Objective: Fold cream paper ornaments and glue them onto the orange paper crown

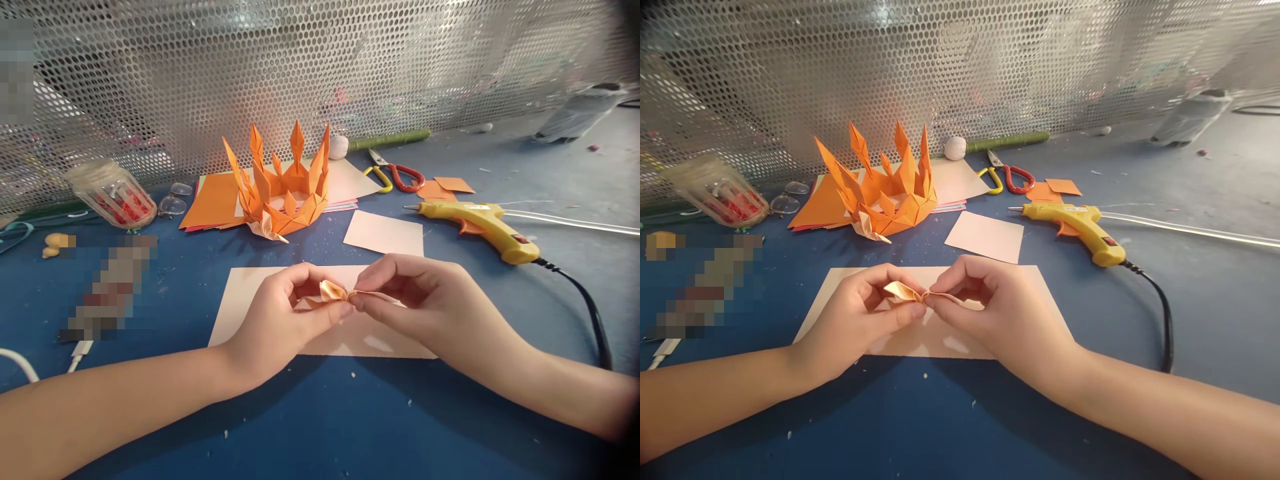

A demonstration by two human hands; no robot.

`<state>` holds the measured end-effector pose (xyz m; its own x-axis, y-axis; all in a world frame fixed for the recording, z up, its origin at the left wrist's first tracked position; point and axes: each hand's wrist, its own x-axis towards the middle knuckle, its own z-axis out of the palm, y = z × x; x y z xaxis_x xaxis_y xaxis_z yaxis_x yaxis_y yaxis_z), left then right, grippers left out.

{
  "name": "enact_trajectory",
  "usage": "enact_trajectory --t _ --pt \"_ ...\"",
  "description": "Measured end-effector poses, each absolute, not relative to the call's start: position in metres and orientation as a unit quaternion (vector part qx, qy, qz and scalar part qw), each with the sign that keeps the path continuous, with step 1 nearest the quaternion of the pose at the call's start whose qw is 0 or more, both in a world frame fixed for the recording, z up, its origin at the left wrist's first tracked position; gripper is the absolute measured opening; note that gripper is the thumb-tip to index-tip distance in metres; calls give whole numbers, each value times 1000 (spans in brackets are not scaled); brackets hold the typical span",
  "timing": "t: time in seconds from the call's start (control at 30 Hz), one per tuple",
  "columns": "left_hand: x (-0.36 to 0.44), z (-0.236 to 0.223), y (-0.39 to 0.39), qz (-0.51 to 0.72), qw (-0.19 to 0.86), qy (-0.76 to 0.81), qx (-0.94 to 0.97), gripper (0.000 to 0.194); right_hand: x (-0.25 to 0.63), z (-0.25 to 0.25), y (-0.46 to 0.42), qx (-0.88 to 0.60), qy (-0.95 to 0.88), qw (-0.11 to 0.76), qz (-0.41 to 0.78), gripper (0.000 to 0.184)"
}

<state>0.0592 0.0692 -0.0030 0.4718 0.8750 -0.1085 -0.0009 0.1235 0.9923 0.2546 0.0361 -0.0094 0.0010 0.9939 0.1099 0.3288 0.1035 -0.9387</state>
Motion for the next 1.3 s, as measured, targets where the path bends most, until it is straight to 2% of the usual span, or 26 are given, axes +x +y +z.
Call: enact_trajectory --t 0.2,0.33,0.43,0.57,0.87,1.03,1.17,1.3 --pt "59 -4 68 343 641 376 575 12 255 -9 37 -576 -590 415 385 45" --pt "59 -3 68 359 631 370 579 7 253 -6 38 -546 -603 446 372 46" --pt "59 -3 68 362 634 370 574 11 253 -5 38 -517 -609 471 373 42" --pt "59 -6 69 370 645 362 563 17 256 -6 38 -513 -602 458 406 39" --pt "58 -3 71 376 706 319 508 28 254 -1 42 -424 -531 434 591 32" --pt "59 -5 76 375 754 297 451 52 256 -5 43 -392 -455 423 678 26" --pt "59 -4 78 414 741 326 416 65 254 -4 43 -413 -459 450 645 32" --pt "60 -4 75 411 723 355 426 56 253 -4 41 -453 -516 473 552 45"
